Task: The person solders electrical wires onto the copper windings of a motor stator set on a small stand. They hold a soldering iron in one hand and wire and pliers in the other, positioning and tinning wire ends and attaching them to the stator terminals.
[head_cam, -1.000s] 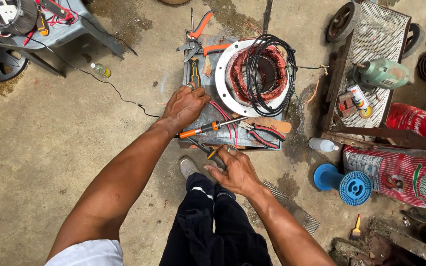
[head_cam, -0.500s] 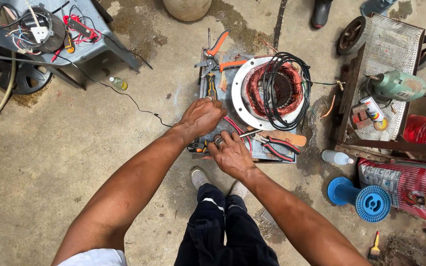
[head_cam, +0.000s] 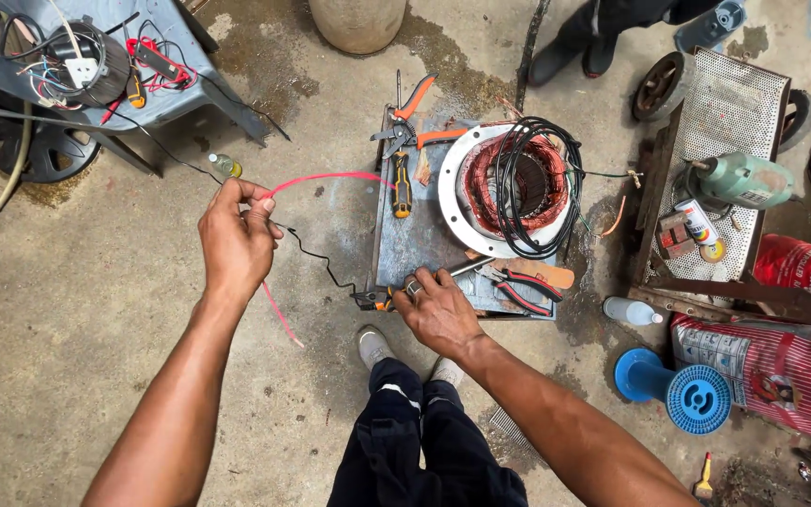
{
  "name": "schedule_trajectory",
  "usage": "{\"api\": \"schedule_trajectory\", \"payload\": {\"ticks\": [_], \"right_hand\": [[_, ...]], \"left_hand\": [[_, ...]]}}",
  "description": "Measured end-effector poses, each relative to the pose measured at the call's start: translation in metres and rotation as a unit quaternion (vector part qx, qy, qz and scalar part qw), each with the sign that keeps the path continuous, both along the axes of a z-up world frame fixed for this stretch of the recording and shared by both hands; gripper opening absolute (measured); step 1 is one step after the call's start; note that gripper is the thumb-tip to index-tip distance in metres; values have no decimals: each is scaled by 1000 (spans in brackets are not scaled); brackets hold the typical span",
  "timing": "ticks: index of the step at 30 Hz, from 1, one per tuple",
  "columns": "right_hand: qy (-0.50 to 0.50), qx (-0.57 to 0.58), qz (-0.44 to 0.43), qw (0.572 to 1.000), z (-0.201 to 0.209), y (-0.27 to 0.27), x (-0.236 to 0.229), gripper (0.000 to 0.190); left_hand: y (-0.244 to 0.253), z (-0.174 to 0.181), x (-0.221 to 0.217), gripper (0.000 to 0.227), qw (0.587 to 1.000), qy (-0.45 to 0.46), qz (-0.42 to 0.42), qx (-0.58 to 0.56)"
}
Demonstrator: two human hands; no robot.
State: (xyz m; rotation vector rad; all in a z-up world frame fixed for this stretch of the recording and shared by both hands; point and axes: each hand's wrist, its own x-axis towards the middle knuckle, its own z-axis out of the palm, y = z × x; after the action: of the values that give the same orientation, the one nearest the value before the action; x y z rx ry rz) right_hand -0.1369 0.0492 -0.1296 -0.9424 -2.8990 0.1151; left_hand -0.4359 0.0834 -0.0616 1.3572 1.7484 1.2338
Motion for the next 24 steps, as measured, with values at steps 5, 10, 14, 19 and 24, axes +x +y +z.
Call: {"api": "schedule_trajectory", "payload": {"ticks": [5, 10, 14, 19, 24], "right_hand": [[-1, 11, -16, 1000, -13, 3, 2, 18], [-10, 14, -23, 1000, -1, 3, 1, 22], [-18, 14, -41, 999, 1, 2, 0, 23], [-37, -5, -57, 998, -4, 1, 1, 20], [-30, -13, -72, 997, -3, -3, 1, 19]], "left_hand": [[29, -13, 50, 4, 988, -108, 110, -22], [61, -57, 113, 7, 962, -229, 139, -62], [78, -81, 152, 5, 975, -151, 133, -93], [83, -102, 166, 3, 983, 44, 130, -125], [87, -101, 159, 3, 990, 68, 87, -87]]}}
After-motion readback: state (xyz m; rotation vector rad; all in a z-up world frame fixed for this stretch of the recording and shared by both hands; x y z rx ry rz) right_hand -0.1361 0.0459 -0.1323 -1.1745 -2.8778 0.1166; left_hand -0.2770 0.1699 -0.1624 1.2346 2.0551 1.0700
